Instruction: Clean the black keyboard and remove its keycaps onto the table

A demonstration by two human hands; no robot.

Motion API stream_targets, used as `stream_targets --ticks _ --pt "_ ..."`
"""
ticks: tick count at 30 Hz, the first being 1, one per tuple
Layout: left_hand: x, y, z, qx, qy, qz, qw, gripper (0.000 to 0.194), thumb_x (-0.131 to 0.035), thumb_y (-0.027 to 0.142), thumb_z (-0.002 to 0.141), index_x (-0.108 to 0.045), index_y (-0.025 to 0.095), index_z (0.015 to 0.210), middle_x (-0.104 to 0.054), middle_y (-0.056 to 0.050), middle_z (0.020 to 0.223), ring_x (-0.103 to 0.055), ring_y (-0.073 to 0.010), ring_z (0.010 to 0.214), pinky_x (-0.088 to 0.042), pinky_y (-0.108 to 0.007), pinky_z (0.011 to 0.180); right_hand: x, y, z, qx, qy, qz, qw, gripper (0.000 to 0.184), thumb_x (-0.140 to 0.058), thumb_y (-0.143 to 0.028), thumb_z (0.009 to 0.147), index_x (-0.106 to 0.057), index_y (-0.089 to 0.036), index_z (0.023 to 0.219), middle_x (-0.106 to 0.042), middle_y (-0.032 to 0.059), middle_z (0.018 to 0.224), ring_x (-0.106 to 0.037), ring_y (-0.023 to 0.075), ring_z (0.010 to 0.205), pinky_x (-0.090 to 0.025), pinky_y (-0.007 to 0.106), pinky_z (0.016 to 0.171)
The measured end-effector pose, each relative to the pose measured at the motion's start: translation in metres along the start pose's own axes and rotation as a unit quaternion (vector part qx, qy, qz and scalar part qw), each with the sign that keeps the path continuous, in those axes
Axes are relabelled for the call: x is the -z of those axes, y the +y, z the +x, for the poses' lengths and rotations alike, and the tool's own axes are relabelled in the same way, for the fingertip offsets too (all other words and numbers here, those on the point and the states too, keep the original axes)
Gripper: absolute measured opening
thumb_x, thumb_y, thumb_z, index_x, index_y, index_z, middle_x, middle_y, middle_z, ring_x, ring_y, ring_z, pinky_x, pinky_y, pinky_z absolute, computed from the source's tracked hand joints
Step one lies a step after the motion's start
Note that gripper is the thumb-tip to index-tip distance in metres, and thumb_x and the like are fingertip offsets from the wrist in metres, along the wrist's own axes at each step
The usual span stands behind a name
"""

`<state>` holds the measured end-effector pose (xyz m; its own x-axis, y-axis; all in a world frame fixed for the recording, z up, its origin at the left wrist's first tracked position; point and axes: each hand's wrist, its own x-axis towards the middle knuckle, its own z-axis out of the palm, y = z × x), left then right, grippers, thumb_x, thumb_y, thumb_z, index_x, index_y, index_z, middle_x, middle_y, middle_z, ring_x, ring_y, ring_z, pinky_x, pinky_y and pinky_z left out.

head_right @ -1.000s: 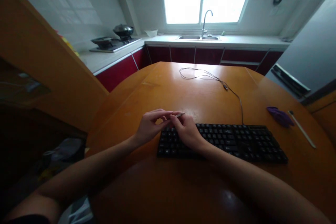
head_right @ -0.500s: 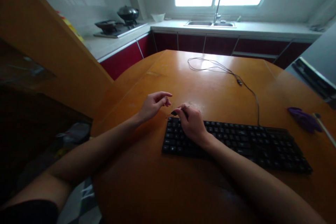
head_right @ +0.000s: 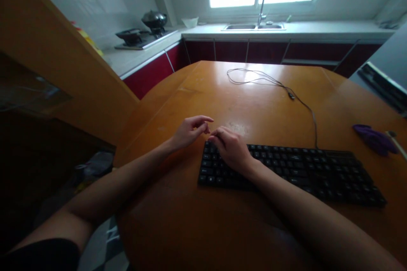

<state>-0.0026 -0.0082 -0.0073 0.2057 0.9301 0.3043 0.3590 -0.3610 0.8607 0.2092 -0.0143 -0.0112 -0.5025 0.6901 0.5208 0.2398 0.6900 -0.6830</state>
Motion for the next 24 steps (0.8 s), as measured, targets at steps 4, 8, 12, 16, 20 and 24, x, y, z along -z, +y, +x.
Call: stream_targets --ticks 4,8,12,16,20,24 --pt "-0.0008 -0.001 -0.0001 -0.002 -0.007 0.004 1.0 0.022 -0.056 0.019 0.092 -0.072 0.014 0.107 -0.072 -0.003 0.077 -0.067 -0.0116 0.07 -0.055 -0.023 0.067 -0.0033 0.0011 -0.0008 0.004 -0.058 -0.019 0.998 0.017 -0.053 -0.029 0.101 -0.068 -0.022 0.101 -0.074 0.0084 0.103 -0.07 0.0223 0.092 -0.052 0.036 0.081" --pt "-0.0008 0.0 -0.0005 -0.007 -0.018 0.013 1.0 0.021 -0.057 0.017 0.09 -0.074 0.014 0.102 -0.071 -0.003 0.075 -0.067 -0.0128 0.072 -0.054 -0.023 0.067 -0.0052 0.0026 0.0002 -0.003 -0.061 -0.02 0.998 0.016 -0.054 -0.026 0.1 -0.069 -0.021 0.1 -0.074 0.0098 0.106 -0.07 0.0244 0.098 -0.053 0.039 0.086" --pt "0.0003 0.0004 -0.0004 -0.008 -0.026 0.031 0.999 0.021 -0.058 0.017 0.089 -0.074 0.015 0.102 -0.073 -0.003 0.079 -0.068 -0.0134 0.073 -0.054 -0.024 0.068 -0.0037 0.0035 0.0008 -0.003 -0.045 0.007 0.999 0.017 -0.055 -0.026 0.099 -0.071 -0.022 0.102 -0.074 0.0078 0.101 -0.069 0.0226 0.093 -0.053 0.037 0.084" --pt "0.0006 -0.0004 -0.0004 -0.011 -0.027 0.032 0.999 0.021 -0.057 0.017 0.09 -0.075 0.016 0.102 -0.072 -0.002 0.077 -0.067 -0.0127 0.07 -0.053 -0.024 0.067 -0.0016 0.0018 -0.0006 0.021 -0.068 0.003 0.997 0.021 -0.055 -0.029 0.1 -0.073 -0.021 0.106 -0.072 0.0071 0.097 -0.067 0.0194 0.084 -0.052 0.034 0.077" --pt "-0.0007 -0.001 -0.0013 -0.011 -0.033 0.047 0.998 0.021 -0.058 0.017 0.09 -0.075 0.015 0.101 -0.074 -0.004 0.081 -0.067 -0.0131 0.072 -0.053 -0.024 0.067 -0.0025 0.0014 -0.0006 0.026 -0.065 0.012 0.997 0.021 -0.054 -0.028 0.1 -0.073 -0.021 0.107 -0.073 0.0081 0.104 -0.068 0.02 0.09 -0.052 0.035 0.081" --pt "-0.0014 -0.0021 -0.0015 -0.019 -0.044 0.062 0.997 0.02 -0.059 0.019 0.091 -0.075 0.016 0.102 -0.077 -0.005 0.087 -0.069 -0.0152 0.078 -0.054 -0.026 0.072 -0.0035 0.0032 0.0029 -0.006 -0.047 0.044 0.998 0.019 -0.054 -0.027 0.099 -0.072 -0.021 0.098 -0.074 0.0084 0.101 -0.069 0.0224 0.094 -0.051 0.037 0.086"
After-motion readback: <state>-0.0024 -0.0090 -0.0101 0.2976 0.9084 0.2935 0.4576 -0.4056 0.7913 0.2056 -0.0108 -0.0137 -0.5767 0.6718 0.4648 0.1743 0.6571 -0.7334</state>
